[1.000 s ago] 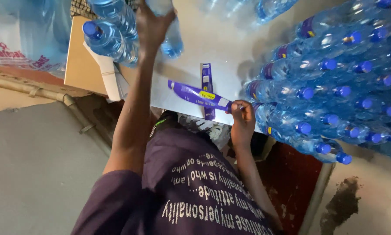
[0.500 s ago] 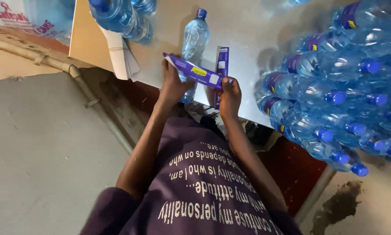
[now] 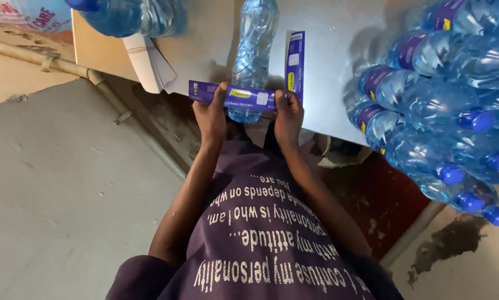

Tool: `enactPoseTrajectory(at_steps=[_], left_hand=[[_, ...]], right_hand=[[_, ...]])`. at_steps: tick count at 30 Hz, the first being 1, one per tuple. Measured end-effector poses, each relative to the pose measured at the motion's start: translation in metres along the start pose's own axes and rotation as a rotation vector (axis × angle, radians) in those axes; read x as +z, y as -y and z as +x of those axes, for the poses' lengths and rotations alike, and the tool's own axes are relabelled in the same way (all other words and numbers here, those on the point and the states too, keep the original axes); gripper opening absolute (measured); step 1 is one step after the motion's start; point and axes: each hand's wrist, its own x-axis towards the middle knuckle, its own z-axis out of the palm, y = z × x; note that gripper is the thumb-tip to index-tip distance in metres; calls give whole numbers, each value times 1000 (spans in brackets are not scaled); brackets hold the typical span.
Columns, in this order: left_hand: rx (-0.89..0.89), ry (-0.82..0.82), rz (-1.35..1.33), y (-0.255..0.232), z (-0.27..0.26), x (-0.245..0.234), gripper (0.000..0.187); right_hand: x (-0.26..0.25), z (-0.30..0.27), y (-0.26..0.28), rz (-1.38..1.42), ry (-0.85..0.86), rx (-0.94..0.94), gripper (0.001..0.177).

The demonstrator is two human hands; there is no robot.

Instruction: Manually applying adhesive labels to plastic water bottles at a workstation.

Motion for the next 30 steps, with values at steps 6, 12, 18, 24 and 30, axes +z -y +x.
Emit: enactPoseTrajectory(at_steps=[6, 12, 18, 24, 30], left_hand=[[-68, -26, 24, -2, 1, 2, 18], [-38, 8, 37, -13, 2, 3, 24], [-53, 13, 47, 9, 8, -3, 29], [-27, 43, 34, 29, 9, -8, 27], [-46, 26, 51, 21, 10, -4, 25]], right_hand=[[6, 2, 3, 22, -23, -50, 30], [8, 3, 5, 42, 8, -113, 28], [5, 6, -4, 38, 27, -147, 29], [0, 14, -21, 24, 25, -160, 28], [4, 11, -13, -29, 33, -165, 30]])
